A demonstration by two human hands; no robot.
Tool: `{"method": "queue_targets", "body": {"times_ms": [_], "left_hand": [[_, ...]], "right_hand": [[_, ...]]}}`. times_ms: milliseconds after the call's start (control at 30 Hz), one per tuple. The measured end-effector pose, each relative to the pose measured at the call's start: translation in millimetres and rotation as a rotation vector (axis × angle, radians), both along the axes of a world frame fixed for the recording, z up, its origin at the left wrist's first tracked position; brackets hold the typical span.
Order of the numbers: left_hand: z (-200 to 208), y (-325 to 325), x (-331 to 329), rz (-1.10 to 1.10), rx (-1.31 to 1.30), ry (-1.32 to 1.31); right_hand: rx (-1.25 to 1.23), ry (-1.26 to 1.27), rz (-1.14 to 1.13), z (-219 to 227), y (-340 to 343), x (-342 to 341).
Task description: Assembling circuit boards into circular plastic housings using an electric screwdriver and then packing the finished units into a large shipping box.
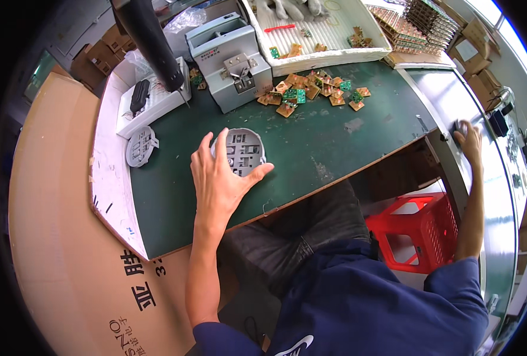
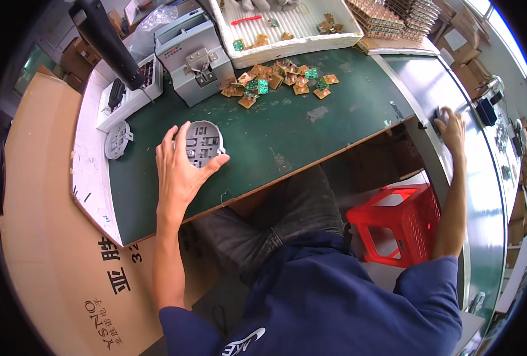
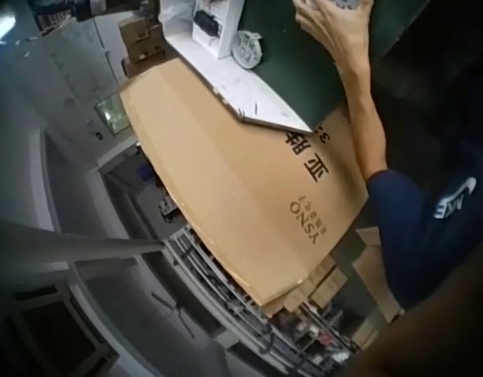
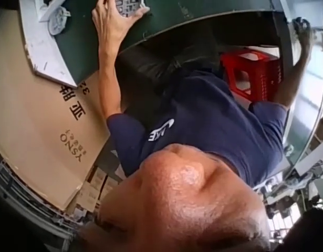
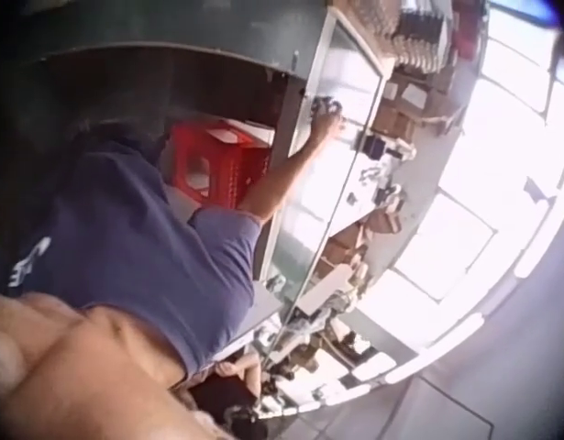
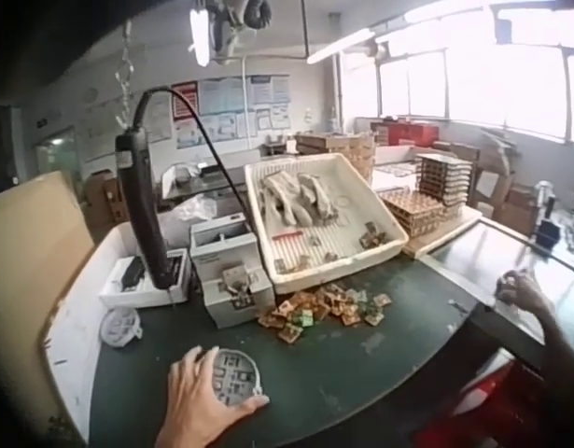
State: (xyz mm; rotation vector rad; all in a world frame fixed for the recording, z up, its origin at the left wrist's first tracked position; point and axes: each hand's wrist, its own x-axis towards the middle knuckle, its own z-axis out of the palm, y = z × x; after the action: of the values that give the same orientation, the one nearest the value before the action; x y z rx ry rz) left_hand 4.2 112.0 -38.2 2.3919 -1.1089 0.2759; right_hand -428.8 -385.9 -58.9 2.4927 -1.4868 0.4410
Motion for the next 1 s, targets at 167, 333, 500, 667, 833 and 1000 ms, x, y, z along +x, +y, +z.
{"method": "queue_targets", "body": {"times_ms": [167,333,500,667,833,1000], "left_hand": [[14,7,13,-0.121,0.072,-0.021],[21,11,21,-0.240,0.107,0.268],[12,32,4,-0.365,-0.562,0.981],[-1,48,-14,-0.647,-1.278,1.681],[-2,50,-16,-0.676,-1.354,1.760],[-1,54,-15,-0.582,-1.287,1.645]], "right_hand": [[0.063,-0.205,0.316,40,60,70],[0.326,-0.290,0.815,47,146,220],[0.120,-0.172,0.852,4,124,255],[0.281,-0.381,0.808,7,136,265],[0.473,-0.596,0.700,8,134,266],[0.828,-0.988,0.841,32,184,268]]}}
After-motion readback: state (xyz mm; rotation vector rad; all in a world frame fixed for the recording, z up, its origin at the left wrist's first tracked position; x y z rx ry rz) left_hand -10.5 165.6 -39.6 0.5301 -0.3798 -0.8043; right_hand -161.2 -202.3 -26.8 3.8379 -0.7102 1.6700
